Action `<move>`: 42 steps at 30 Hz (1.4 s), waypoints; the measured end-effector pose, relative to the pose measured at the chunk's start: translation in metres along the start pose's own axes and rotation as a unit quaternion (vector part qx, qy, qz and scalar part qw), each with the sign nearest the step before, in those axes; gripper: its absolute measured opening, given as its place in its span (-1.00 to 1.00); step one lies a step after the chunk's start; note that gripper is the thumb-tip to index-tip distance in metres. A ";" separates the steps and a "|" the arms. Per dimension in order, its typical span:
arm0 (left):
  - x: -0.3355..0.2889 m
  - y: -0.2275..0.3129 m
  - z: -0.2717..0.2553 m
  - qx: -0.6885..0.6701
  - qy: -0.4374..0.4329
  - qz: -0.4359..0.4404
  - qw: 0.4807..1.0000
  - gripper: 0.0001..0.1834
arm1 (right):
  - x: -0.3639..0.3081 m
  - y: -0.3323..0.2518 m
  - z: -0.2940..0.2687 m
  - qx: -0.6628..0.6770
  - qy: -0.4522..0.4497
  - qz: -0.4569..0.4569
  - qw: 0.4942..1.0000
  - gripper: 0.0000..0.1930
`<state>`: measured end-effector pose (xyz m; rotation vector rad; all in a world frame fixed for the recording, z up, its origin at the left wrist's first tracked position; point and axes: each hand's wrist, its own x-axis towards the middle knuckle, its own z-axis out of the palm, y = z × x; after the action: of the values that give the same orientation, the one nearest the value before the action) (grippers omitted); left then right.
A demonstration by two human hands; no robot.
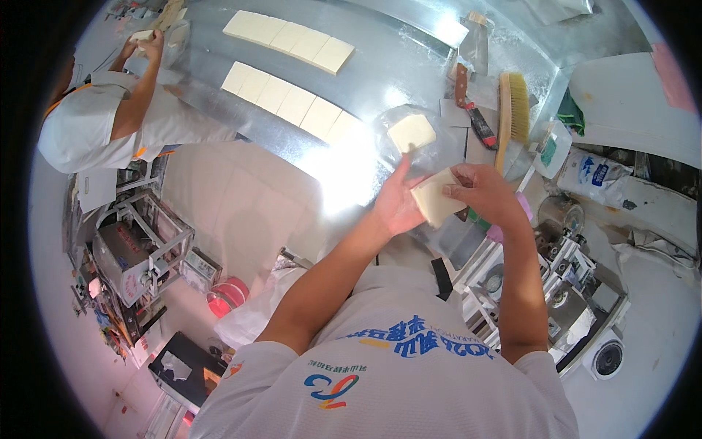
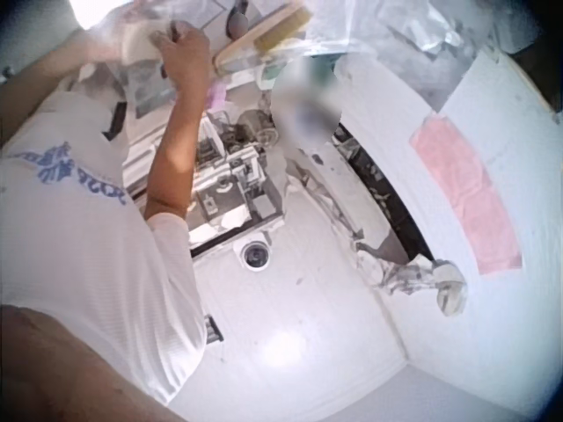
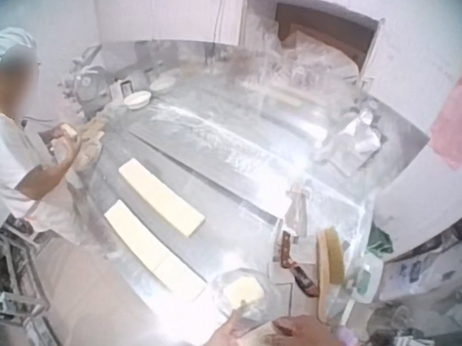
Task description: The person cuts rectangular pieces of dough from long strips using a cleaver and then picks up the pieces to place them into a plastic bag.
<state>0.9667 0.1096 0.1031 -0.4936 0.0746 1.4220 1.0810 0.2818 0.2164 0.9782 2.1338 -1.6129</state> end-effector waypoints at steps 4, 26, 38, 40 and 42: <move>-0.020 -0.005 0.006 0.074 0.027 0.085 0.993 -0.05 | 0.020 0.026 0.011 -0.067 0.003 -0.006 0.998 -0.68; 0.046 0.026 -0.040 0.439 0.373 0.182 0.797 -0.57 | 0.133 0.145 0.047 0.014 0.050 -0.011 0.999 -0.63; 0.062 0.035 -0.055 0.581 0.427 0.197 0.664 -0.66 | 0.127 0.135 0.068 0.042 0.210 -0.035 0.976 -0.62; 0.060 0.042 -0.051 0.637 0.436 0.133 0.622 -0.63 | 0.123 0.132 0.073 -0.041 0.273 -0.098 0.956 -0.67; 0.054 0.042 -0.059 0.677 0.435 0.174 0.568 -0.59 | 0.126 0.117 0.077 -0.122 0.332 -0.127 0.926 -0.72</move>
<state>0.9495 0.1406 0.0196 0.2278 2.0186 0.9272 1.0547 0.2695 0.0304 1.3449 2.9290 -1.1557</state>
